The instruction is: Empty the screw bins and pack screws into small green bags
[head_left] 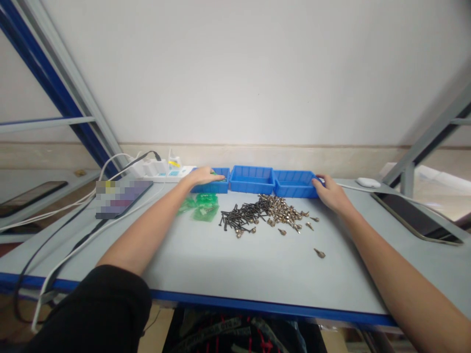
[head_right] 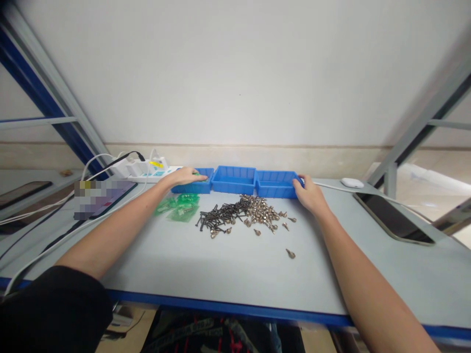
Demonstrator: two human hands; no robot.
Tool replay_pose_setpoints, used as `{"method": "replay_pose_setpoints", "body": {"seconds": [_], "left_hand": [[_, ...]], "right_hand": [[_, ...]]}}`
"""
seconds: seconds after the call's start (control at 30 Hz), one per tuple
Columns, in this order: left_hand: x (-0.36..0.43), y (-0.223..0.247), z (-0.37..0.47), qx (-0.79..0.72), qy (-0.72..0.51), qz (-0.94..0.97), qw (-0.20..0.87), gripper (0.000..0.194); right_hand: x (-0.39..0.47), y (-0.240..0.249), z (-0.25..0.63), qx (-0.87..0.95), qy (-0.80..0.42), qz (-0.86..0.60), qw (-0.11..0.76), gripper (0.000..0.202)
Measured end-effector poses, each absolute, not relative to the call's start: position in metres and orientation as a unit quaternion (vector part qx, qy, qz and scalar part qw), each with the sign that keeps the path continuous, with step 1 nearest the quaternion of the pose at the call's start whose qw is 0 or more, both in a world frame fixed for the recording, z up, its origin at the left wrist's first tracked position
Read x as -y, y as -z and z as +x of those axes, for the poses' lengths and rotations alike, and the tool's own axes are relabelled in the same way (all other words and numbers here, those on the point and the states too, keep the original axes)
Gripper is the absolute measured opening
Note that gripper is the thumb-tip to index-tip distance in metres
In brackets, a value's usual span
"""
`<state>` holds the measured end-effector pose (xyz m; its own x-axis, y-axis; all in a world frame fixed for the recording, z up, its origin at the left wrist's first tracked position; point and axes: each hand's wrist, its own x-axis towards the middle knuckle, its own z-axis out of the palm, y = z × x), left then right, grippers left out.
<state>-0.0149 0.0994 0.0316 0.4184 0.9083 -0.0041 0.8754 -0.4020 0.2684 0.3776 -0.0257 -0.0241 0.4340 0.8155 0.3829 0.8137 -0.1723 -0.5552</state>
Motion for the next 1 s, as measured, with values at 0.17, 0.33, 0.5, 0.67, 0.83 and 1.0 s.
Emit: {"method": "replay_pose_setpoints", "body": {"seconds": [0.17,0.33,0.5,0.67,0.83,1.0], "left_hand": [[-0.1,-0.034,-0.016,-0.521,-0.04,0.839,0.153,0.047],[-0.108,-0.031,-0.015,-0.504,-0.022,0.843,0.187,0.029],[-0.109,-0.03,-0.017,-0.483,-0.026,0.851,0.205,0.033],[-0.097,-0.034,-0.018,-0.469,-0.058,0.857,0.208,0.038],[-0.09,-0.035,-0.019,-0.465,-0.113,0.856,0.194,0.039],[-0.085,-0.032,-0.021,-0.45,-0.232,0.853,0.126,0.04]], "right_hand": [[0.024,0.025,0.378,0.536,0.0,-0.762,0.363,0.049],[0.023,0.027,0.378,0.537,0.002,-0.76,0.367,0.048],[0.024,0.026,0.378,0.533,0.002,-0.763,0.366,0.047],[0.024,0.027,0.378,0.534,0.004,-0.763,0.363,0.048],[0.025,0.025,0.375,0.531,0.029,-0.764,0.367,0.048],[0.033,0.009,0.356,0.573,0.193,-0.711,0.358,0.05]]}}
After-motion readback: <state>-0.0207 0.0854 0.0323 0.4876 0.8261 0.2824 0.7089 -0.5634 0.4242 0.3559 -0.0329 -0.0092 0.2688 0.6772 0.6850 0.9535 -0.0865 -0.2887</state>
